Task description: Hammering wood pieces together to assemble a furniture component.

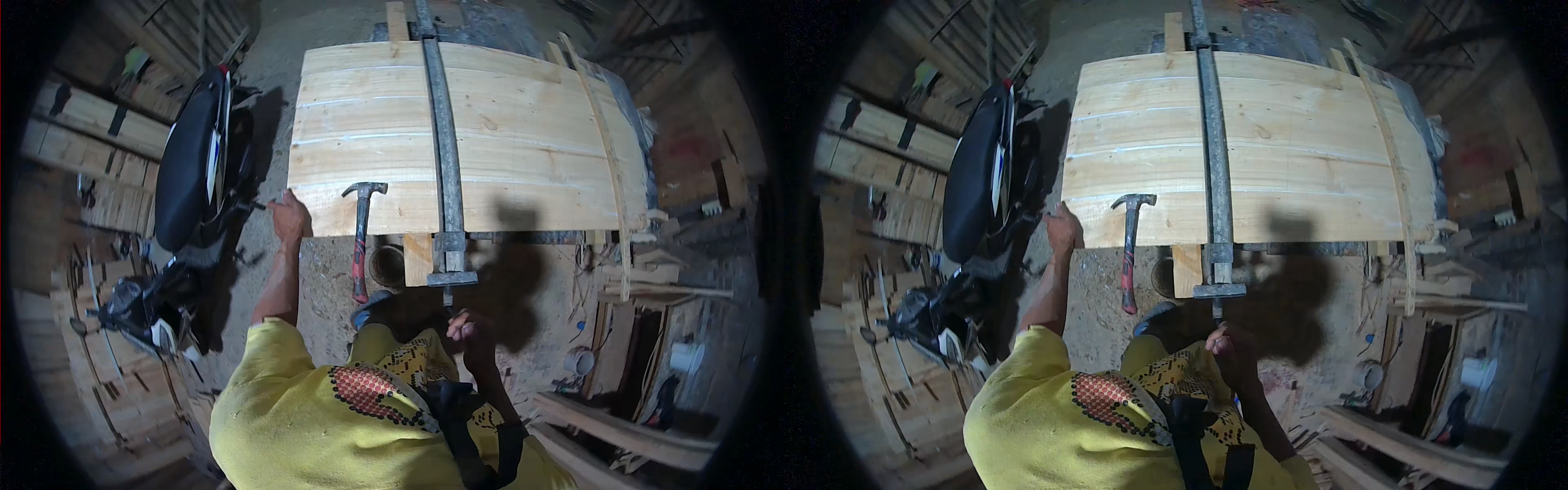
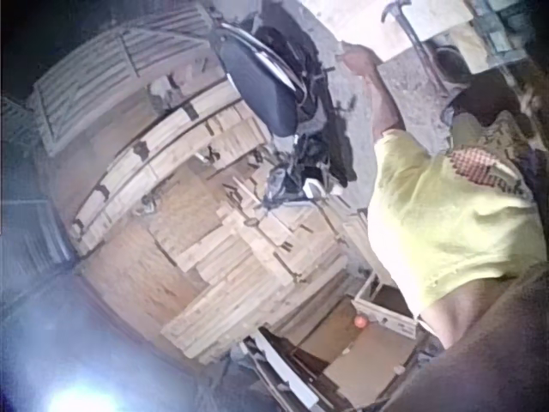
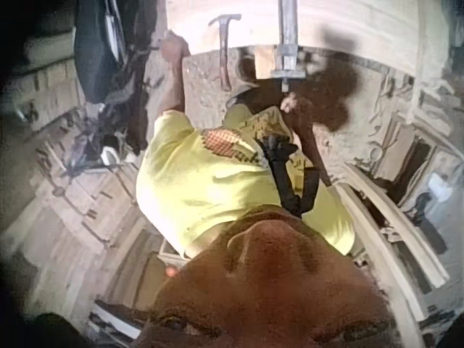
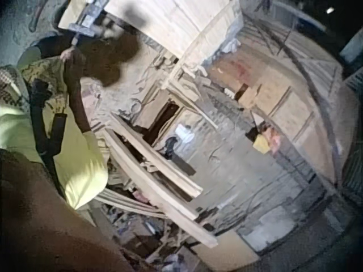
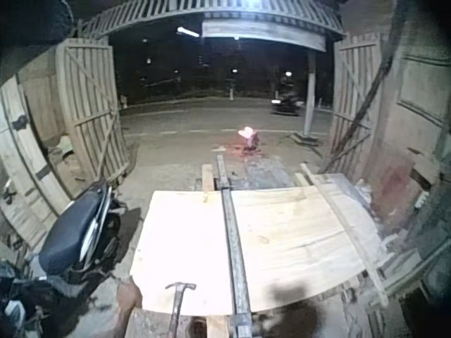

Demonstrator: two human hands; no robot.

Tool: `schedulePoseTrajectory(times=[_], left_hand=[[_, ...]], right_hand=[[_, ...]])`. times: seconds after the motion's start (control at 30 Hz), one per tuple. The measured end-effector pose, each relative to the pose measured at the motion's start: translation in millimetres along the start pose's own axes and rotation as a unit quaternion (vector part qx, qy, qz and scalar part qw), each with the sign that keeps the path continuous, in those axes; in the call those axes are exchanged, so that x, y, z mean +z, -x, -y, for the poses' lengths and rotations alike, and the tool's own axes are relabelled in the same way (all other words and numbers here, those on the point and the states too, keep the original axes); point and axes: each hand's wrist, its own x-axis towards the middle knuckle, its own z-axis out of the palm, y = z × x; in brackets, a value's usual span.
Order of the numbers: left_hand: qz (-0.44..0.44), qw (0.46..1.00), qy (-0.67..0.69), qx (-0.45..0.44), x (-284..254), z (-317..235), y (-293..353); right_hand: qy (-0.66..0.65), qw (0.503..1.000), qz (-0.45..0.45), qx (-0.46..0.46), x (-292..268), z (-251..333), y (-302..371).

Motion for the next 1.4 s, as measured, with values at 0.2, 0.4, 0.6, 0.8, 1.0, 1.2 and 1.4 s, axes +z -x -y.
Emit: schedulePoseTrajectory(times=[0.2, 0.4, 0.6, 0.8, 1.0, 1.2, 1.4], left_hand=[[0.04, 0.988, 0.074, 0.131, 1, 14, -17], [0.029, 0.988, 0.025, 0.152, -3, 6, -6], [0.076, 0.99, -0.01, 0.118, -11, 13, -15], [0.089, 0.984, 0.009, 0.155, -3, 1, -8], [0.097, 0.935, -0.214, 0.266, 32, 77, -105], [0.34, 0.927, 0.146, 0.062, -15, 64, -61], [0.533, 0.746, 0.388, -0.092, -9, 130, -65]], right_hand=[[0.262, 0.895, -0.358, -0.046, 57, 9, -16], [0.467, 0.737, -0.487, -0.046, 63, 5, -53], [0.497, 0.722, -0.48, 0.036, 58, -7, -47], [0.413, 0.699, -0.565, 0.149, -50, -33, -35], [0.455, 0.665, -0.591, 0.027, -39, -47, -63], [0.449, 0.622, -0.641, -0.023, 26, -67, 55], [0.324, 0.631, -0.611, 0.352, 168, -220, 255]])
